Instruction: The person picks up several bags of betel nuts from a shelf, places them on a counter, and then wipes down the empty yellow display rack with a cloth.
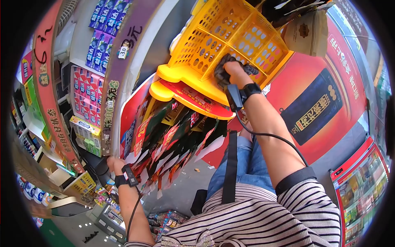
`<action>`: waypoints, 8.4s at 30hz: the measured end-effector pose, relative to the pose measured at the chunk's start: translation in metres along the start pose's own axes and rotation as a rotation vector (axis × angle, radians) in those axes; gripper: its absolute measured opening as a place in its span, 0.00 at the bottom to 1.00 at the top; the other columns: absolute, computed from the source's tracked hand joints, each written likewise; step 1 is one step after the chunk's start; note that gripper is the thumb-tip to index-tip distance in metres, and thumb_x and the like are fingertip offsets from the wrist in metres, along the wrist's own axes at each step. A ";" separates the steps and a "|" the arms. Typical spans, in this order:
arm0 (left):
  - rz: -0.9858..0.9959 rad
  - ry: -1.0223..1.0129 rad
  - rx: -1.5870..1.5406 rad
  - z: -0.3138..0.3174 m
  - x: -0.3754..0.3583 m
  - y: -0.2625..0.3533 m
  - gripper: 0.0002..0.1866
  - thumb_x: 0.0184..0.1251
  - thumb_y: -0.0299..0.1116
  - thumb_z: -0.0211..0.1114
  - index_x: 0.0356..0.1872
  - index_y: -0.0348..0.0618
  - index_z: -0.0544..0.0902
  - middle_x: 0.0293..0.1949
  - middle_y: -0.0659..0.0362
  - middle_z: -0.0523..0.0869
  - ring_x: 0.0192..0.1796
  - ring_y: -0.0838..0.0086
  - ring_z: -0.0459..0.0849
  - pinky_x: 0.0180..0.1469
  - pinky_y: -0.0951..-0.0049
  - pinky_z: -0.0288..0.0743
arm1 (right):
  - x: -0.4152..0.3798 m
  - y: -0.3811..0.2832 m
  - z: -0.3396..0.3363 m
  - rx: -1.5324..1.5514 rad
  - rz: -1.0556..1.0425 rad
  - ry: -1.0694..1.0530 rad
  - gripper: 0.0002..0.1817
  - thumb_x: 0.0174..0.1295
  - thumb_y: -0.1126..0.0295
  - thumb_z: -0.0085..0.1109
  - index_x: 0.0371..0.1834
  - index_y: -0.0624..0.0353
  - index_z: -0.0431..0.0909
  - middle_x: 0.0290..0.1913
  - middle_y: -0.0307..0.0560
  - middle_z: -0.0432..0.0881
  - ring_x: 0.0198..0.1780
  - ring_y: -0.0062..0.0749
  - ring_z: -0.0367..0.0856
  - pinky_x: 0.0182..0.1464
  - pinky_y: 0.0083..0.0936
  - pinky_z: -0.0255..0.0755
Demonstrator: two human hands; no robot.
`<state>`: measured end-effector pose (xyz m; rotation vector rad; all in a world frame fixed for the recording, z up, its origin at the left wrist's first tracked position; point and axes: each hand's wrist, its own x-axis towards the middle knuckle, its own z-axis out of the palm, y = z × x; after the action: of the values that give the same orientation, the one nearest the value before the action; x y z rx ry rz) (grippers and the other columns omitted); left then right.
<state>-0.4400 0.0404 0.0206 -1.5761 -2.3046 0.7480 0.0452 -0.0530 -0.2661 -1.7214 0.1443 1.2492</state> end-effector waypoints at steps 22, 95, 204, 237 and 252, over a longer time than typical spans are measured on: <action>-0.094 -0.065 0.015 0.009 0.003 -0.002 0.14 0.34 0.27 0.67 0.28 0.39 0.78 0.31 0.51 0.80 0.35 0.61 0.80 0.35 0.67 0.74 | 0.001 -0.007 0.020 -1.311 -0.445 -0.642 0.17 0.53 0.65 0.41 0.41 0.60 0.75 0.44 0.51 0.76 0.48 0.47 0.72 0.46 0.37 0.68; -0.044 -0.003 0.130 -0.027 -0.024 0.029 0.18 0.35 0.30 0.71 0.29 0.31 0.77 0.29 0.45 0.79 0.35 0.56 0.79 0.36 0.64 0.74 | -0.011 0.086 -0.047 -1.111 -0.151 -0.271 0.24 0.49 0.64 0.51 0.50 0.61 0.66 0.54 0.61 0.56 0.54 0.60 0.58 0.53 0.42 0.61; -0.386 0.033 -0.631 0.003 0.010 0.008 0.15 0.51 0.34 0.53 0.34 0.29 0.76 0.33 0.47 0.79 0.31 0.60 0.78 0.30 0.61 0.74 | -0.062 0.022 -0.158 0.469 0.270 -0.616 0.12 0.58 0.64 0.48 0.40 0.60 0.73 0.38 0.43 0.78 0.32 0.25 0.77 0.37 0.23 0.73; -0.123 0.033 -0.417 0.019 0.022 -0.024 0.12 0.47 0.29 0.53 0.33 0.31 0.75 0.30 0.41 0.78 0.34 0.55 0.78 0.36 0.62 0.71 | -0.102 -0.126 -0.233 0.196 -0.144 -0.663 0.18 0.55 0.71 0.51 0.49 0.68 0.68 0.42 0.44 0.76 0.41 0.22 0.74 0.45 0.18 0.68; 0.158 0.136 -0.581 0.091 0.099 -0.151 0.13 0.58 0.33 0.43 0.34 0.35 0.74 0.23 0.51 0.76 0.22 0.65 0.74 0.23 0.68 0.67 | -0.012 -0.027 -0.078 -1.830 -0.520 -0.779 0.11 0.46 0.69 0.52 0.33 0.58 0.77 0.35 0.48 0.79 0.39 0.38 0.78 0.41 0.28 0.71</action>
<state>-0.6407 0.0639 0.0189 -1.9823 -2.4433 -0.0251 0.1075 -0.1019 -0.2399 -2.0334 -2.3484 1.5234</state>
